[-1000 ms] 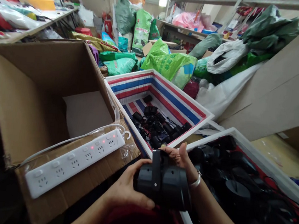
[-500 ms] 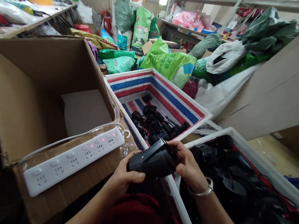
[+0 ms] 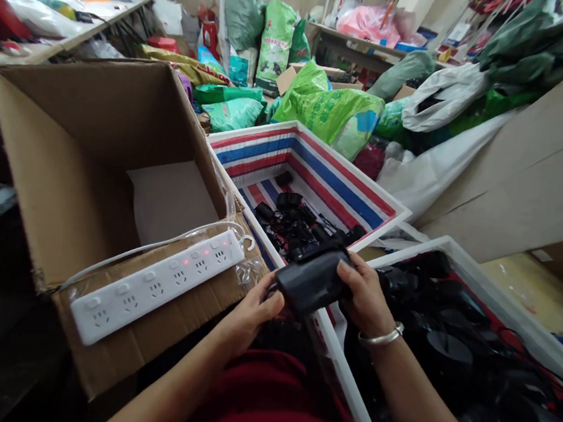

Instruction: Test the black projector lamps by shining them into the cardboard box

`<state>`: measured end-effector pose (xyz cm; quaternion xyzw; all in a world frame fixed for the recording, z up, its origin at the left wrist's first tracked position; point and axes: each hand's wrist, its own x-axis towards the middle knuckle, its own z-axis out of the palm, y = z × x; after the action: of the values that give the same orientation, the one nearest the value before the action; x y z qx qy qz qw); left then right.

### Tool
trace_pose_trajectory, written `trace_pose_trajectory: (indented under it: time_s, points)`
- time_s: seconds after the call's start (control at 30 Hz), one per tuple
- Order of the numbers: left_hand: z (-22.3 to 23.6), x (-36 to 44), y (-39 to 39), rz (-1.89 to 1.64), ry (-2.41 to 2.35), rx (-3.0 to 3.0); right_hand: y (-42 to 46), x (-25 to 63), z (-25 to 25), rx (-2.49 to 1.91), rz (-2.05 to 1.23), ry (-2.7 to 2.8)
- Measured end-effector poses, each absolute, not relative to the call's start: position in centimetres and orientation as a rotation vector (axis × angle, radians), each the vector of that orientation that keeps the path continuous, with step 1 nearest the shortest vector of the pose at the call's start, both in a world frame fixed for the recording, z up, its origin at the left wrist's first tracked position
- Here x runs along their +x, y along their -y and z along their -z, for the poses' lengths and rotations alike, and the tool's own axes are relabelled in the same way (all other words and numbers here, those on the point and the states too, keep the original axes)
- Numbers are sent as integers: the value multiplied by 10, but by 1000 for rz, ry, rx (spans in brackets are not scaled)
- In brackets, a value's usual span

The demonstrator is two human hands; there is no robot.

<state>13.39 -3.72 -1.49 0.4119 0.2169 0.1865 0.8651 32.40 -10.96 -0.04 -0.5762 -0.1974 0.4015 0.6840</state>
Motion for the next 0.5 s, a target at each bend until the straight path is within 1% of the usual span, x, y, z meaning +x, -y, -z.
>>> trace_pose_trajectory:
  time_s: [0.17,0.3,0.43,0.5]
  points:
    - [22,133,27,-240,-363,1100,108,333,11,-1219,-845,186]
    - [36,132,29,-249,-358,1272,118,335,7,-1178,-853,122]
    - [52,131,40,-122,-556,1358,137,340,-9,-1151,-708,156]
    - [55,135,46,-27,-450,1279,152,349,-22,-1148,-589,165]
